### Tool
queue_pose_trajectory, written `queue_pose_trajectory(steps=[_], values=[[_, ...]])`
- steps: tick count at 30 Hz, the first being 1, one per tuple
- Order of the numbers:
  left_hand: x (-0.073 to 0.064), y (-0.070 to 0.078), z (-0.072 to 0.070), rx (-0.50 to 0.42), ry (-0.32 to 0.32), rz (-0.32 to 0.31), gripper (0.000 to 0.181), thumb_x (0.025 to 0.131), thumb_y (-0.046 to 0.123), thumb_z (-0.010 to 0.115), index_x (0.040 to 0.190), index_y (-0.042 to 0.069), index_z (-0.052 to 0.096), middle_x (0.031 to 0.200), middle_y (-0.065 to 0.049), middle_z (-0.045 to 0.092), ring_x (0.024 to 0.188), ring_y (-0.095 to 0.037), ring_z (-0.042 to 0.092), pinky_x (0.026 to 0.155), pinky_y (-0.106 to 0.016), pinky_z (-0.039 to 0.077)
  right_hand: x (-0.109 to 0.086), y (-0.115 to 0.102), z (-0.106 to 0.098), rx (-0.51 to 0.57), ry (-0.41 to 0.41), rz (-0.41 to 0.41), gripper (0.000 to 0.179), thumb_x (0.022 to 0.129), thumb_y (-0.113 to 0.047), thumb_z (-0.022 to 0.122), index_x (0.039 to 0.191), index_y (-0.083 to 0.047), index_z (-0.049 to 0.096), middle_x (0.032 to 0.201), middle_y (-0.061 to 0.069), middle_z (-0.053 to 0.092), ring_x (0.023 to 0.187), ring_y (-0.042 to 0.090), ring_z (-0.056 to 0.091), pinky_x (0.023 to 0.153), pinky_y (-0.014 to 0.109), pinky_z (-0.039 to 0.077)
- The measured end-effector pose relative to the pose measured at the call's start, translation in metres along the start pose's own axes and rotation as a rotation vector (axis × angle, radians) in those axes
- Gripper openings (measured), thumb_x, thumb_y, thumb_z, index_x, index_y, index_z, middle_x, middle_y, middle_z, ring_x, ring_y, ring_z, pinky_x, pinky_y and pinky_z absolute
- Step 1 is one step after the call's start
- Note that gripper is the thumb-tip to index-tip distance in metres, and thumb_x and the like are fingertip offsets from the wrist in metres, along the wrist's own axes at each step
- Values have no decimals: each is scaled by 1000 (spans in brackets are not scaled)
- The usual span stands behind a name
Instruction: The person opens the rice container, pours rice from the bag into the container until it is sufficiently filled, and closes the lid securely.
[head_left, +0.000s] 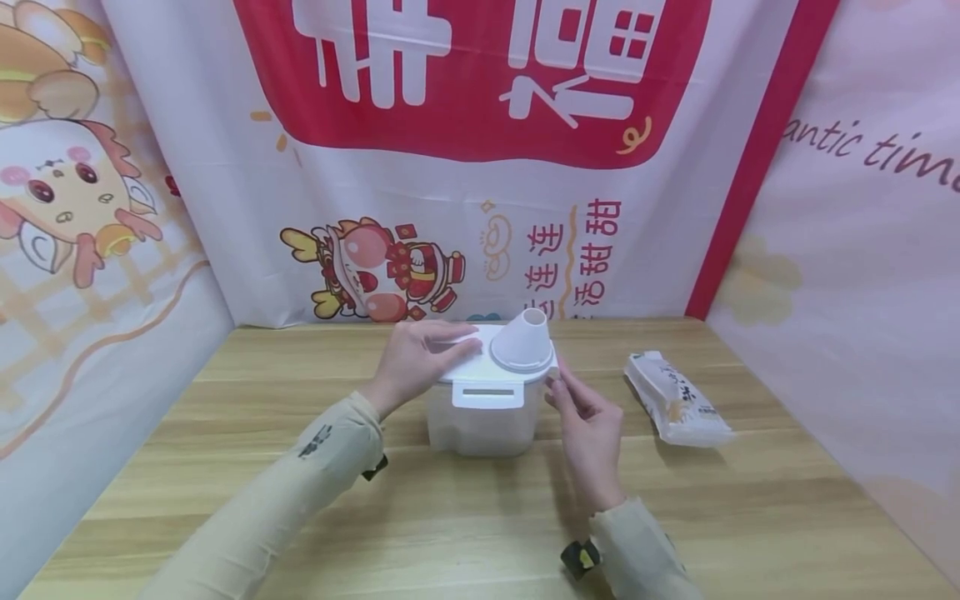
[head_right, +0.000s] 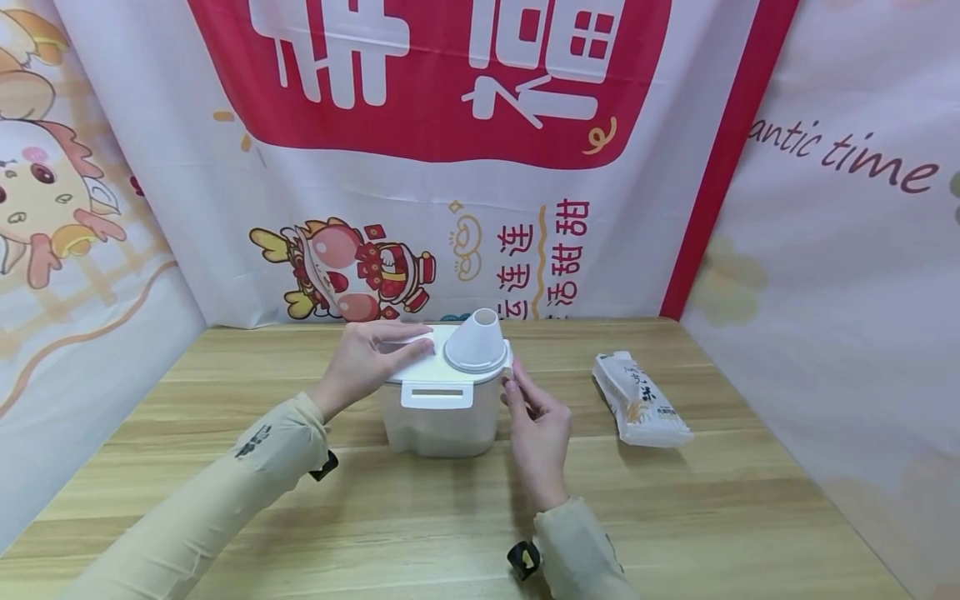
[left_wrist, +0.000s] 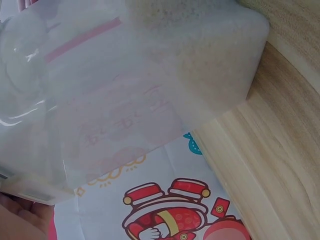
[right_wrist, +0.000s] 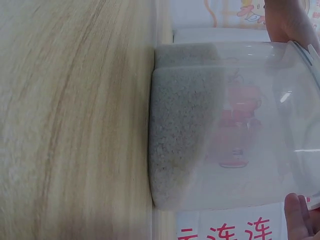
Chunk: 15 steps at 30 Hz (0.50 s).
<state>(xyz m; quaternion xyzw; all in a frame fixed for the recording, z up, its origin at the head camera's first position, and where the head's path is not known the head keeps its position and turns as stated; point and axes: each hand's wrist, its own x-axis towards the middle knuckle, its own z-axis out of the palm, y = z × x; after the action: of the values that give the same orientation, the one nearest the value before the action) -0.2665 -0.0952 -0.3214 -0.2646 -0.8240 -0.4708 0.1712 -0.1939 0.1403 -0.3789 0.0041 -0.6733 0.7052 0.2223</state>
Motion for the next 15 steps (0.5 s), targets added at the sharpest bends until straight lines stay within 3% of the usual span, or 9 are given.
queue_pose_trajectory(steps=[8,15], values=[[-1,1,0,22,23,36,34,85,42,78,110,19,77,108,8,72,99,-9,64,82,-34,55,4,5,1,79,36,-53,30,92,-13,71,121,-4,69,119,3,68,100,21,69,85,31,56],[-1,1,2,10,21,30,34,85,42,77,111,19,77,107,9,72,98,-9,64,82,-36,55,2,-7,1,122,37,-21,28,92,-4,69,119,1,67,119,6,67,100,24,69,84,33,57]])
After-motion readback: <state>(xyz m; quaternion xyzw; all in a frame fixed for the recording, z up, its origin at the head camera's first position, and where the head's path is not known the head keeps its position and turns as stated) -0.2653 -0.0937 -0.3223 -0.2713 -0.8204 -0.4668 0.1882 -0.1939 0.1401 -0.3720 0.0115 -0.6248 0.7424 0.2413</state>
